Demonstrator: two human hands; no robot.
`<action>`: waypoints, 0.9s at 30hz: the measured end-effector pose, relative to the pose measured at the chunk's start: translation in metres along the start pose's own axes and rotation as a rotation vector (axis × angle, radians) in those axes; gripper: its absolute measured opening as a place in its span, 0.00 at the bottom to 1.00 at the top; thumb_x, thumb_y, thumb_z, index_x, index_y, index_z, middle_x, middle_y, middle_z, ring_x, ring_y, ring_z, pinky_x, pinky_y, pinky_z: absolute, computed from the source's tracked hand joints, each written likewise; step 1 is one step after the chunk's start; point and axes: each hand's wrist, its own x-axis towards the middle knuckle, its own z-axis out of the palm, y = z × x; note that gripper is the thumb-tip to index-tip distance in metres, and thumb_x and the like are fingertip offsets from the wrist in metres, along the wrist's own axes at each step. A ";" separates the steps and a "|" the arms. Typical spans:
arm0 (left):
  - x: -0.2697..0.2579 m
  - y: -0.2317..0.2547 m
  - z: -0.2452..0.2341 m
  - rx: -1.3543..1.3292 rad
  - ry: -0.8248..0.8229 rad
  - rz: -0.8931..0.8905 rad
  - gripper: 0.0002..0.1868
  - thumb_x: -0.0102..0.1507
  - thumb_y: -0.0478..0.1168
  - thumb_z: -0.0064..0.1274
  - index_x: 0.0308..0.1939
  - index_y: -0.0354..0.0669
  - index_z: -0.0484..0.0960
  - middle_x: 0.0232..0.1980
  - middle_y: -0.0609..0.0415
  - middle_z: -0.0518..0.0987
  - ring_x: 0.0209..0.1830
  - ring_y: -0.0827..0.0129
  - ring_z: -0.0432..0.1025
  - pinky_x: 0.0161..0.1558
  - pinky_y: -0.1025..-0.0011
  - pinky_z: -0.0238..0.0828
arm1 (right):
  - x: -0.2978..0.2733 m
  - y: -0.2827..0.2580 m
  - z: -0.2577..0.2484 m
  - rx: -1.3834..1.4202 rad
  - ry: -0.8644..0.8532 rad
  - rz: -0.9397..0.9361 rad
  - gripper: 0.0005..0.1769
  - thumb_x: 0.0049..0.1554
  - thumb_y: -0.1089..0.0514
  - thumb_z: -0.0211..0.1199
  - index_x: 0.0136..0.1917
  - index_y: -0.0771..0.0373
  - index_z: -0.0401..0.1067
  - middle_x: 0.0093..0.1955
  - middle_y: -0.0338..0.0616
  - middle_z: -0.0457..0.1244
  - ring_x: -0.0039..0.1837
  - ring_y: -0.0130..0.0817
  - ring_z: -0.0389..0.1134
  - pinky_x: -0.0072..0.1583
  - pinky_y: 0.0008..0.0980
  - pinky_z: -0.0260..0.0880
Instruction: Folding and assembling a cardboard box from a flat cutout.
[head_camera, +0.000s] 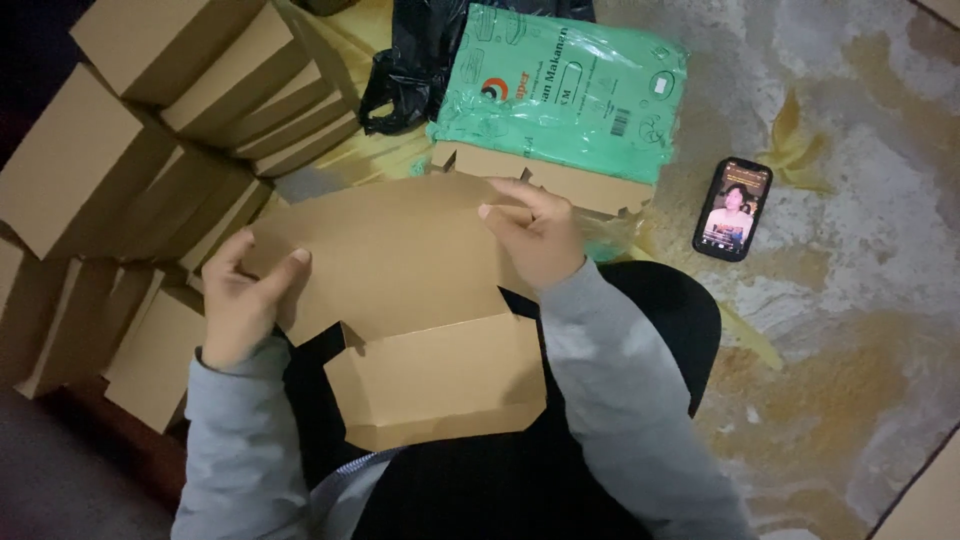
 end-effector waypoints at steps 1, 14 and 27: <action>0.010 -0.018 -0.008 0.000 0.000 0.002 0.13 0.61 0.32 0.69 0.42 0.41 0.78 0.37 0.55 0.79 0.32 0.76 0.71 0.35 0.76 0.73 | 0.000 0.000 0.001 0.001 0.000 -0.002 0.15 0.55 0.66 0.70 0.56 0.60 0.81 0.52 0.57 0.72 0.52 0.47 0.76 0.53 0.43 0.78; 0.022 -0.014 -0.026 -0.527 -0.440 0.251 0.05 0.59 0.25 0.58 0.36 0.22 0.78 0.48 0.22 0.80 0.38 0.53 0.82 0.39 0.60 0.85 | 0.001 -0.015 0.005 0.449 -0.283 -0.268 0.08 0.57 0.68 0.62 0.41 0.67 0.82 0.61 0.64 0.68 0.64 0.50 0.70 0.65 0.46 0.72; -0.041 0.076 -0.037 0.181 -0.168 0.322 0.07 0.61 0.30 0.58 0.42 0.42 0.83 0.55 0.41 0.83 0.53 0.59 0.81 0.56 0.69 0.81 | -0.017 -0.072 -0.010 0.003 0.050 -0.300 0.31 0.53 0.66 0.49 0.70 0.69 0.64 0.74 0.57 0.58 0.77 0.50 0.60 0.78 0.48 0.67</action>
